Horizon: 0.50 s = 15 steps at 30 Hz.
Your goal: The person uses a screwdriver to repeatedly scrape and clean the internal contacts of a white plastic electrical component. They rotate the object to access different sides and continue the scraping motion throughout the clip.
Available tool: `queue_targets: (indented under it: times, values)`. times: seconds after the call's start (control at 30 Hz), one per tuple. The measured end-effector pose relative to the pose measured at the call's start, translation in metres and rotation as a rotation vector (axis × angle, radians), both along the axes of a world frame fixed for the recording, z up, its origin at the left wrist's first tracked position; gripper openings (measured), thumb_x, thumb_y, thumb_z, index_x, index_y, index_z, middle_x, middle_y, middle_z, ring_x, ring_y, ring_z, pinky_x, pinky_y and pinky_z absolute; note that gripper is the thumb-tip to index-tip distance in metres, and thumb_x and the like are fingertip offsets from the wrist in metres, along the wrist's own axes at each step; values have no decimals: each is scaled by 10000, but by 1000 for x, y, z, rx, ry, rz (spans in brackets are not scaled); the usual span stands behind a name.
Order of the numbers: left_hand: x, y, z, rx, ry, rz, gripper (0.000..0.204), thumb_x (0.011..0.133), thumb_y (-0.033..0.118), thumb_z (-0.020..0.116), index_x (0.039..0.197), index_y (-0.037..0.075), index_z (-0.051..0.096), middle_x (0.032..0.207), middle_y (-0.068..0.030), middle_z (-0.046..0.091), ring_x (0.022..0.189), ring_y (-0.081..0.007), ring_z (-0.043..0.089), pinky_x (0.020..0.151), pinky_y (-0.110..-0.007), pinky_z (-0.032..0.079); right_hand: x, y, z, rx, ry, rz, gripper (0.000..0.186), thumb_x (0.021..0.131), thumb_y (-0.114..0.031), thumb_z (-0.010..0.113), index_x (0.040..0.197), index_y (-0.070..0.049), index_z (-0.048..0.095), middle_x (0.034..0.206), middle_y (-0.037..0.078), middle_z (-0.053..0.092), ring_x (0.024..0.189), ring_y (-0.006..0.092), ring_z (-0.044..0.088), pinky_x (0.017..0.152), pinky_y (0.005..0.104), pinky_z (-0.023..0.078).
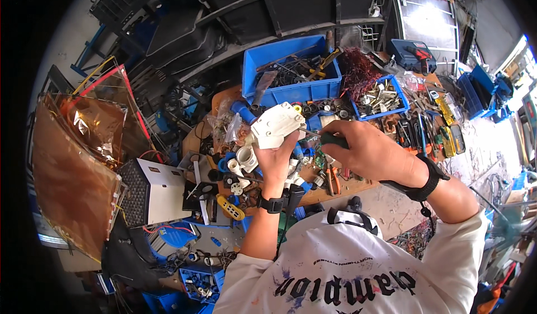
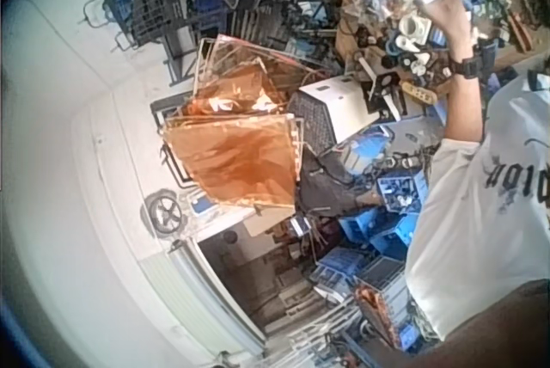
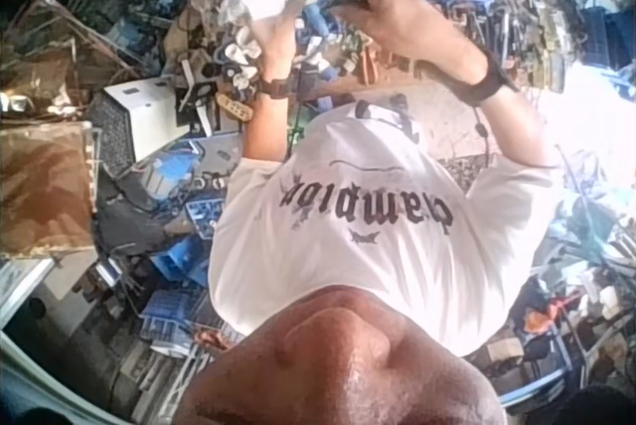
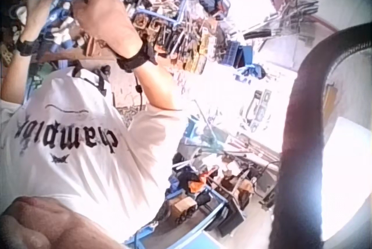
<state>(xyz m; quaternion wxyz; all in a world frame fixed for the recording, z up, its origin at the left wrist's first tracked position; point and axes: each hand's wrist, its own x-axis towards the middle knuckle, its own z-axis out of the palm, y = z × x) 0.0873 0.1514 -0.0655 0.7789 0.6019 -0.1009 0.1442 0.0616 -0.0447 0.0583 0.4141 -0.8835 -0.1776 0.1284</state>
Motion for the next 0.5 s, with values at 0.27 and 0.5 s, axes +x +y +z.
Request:
queue_targets:
  times: [0.27,0.5]
  values:
    - [-7,3,0,-1,28,-71,418,822,-8,719,1207,-44,561,1121,-98,658,1017,-156,636,907,-303,506,8,-11,12,-197,-66,46,331,813,-186,684,1073,18,677,904,242,679,886,360,669,815,407,521]
    - [-15,3,2,-84,105,-123,458,823,62,744,1224,-18,537,1134,-94,646,1027,-161,627,894,-312,509,14,-17,12,-263,-215,140,292,797,-197,691,1027,-16,697,902,201,688,872,351,667,834,414,522]
